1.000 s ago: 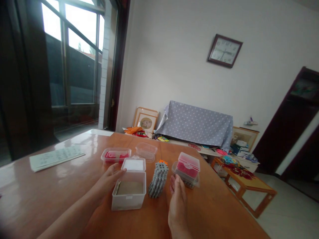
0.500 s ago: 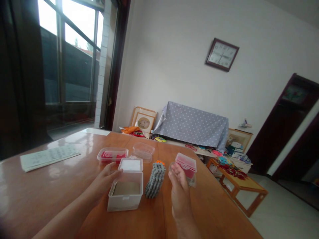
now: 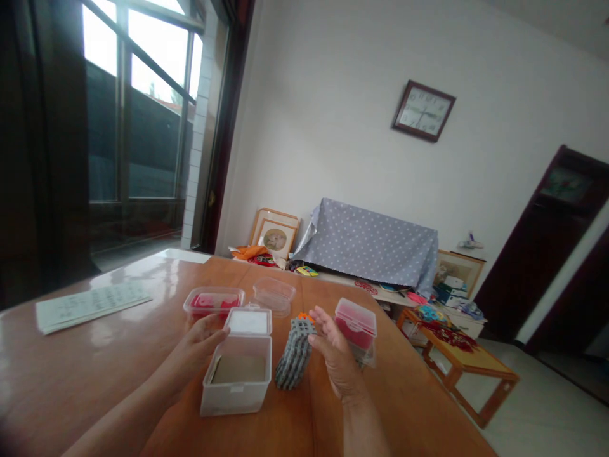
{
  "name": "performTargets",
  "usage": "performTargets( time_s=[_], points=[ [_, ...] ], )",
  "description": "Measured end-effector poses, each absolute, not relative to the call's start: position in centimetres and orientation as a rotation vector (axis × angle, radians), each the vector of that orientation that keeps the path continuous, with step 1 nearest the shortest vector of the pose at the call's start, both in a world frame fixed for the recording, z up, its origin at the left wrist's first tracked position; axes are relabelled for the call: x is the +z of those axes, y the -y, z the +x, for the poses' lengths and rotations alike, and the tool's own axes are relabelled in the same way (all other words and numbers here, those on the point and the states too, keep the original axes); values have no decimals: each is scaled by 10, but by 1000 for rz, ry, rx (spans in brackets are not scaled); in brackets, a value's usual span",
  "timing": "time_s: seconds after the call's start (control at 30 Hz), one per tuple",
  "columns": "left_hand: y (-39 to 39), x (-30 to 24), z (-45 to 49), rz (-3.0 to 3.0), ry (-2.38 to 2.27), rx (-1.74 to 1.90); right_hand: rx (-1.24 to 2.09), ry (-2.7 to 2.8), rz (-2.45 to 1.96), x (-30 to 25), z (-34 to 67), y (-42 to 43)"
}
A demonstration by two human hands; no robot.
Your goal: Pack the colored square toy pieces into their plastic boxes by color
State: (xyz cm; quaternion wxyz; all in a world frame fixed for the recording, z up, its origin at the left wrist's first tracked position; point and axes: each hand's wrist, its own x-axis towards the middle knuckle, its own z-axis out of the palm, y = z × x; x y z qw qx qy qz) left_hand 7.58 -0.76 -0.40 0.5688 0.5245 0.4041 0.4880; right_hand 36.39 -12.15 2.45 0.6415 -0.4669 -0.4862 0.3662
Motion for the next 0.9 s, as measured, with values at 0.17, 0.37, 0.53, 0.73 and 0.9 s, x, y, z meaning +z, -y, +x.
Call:
performTargets(
  time_s=[0.17,0.37,0.53,0.73,0.9],
  points=[
    [5,-9,76,1257,-918,1116,836,1130,-1066,22,363,117],
    [6,-9,78,1285,-978,1104,817,1106,-1067,20,361,115],
    [5,-8,77,1301,-1018,1093,758,1087,-1074,19,361,114],
    [0,-14,76,1308,-1007,1125,554,1018,-1111,37,354,129],
    [2,-14,77,1289,-1048,1174,600,1221,-1175,66,311,148]
  ],
)
